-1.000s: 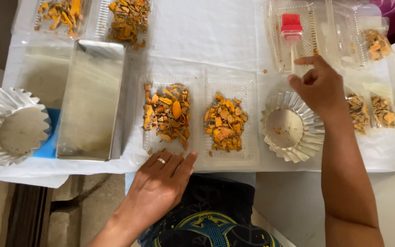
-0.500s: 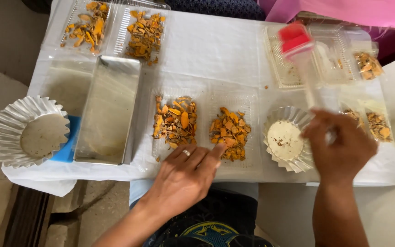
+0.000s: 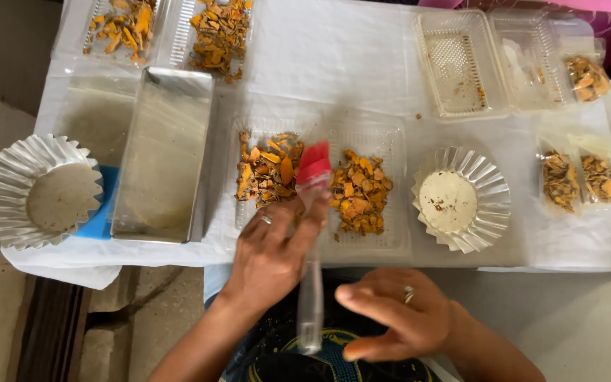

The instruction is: Sorting and transferring dried turmeric slices from plastic trays into small round containers using hands and a brush.

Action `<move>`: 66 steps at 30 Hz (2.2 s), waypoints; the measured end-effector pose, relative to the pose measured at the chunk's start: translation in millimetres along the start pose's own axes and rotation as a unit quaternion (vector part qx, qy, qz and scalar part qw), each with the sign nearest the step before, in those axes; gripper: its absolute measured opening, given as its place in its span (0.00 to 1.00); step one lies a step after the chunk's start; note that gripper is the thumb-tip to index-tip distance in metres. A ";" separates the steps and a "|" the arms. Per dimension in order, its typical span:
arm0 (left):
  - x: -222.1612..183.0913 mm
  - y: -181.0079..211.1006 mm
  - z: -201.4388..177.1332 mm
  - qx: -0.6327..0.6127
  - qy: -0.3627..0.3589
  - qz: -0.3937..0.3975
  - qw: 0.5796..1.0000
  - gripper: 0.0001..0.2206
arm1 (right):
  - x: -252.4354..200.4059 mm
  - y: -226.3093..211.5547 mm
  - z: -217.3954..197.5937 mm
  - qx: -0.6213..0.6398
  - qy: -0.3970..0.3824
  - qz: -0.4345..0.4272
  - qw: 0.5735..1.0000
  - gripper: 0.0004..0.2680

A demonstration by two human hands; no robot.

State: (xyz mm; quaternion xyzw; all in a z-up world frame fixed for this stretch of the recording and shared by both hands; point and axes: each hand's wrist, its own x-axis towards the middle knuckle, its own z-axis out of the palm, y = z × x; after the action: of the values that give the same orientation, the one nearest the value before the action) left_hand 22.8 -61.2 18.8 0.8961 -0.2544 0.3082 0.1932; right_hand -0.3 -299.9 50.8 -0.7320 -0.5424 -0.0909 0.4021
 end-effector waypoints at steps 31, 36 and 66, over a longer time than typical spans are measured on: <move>-132.2 -97.1 -130.5 -0.118 0.040 -0.020 0.992 0.33 | 227.9 354.0 43.8 -0.120 -0.102 0.549 0.821 0.13; -123.7 -97.5 -122.4 -0.145 0.024 -0.035 0.989 0.35 | 157.2 387.9 -35.7 -0.295 -0.212 0.508 0.781 0.13; -21.1 -54.4 -6.1 0.076 -0.247 -0.040 0.965 0.35 | -202.2 312.3 -333.1 -0.305 -0.049 0.662 0.683 0.19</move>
State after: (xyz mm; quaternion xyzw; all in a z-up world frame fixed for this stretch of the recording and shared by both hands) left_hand 37.0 -7.7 -0.8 0.9659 -0.2338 0.0883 0.0676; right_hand 291.7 -702.2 2.5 -0.9861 0.1218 0.0744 0.0857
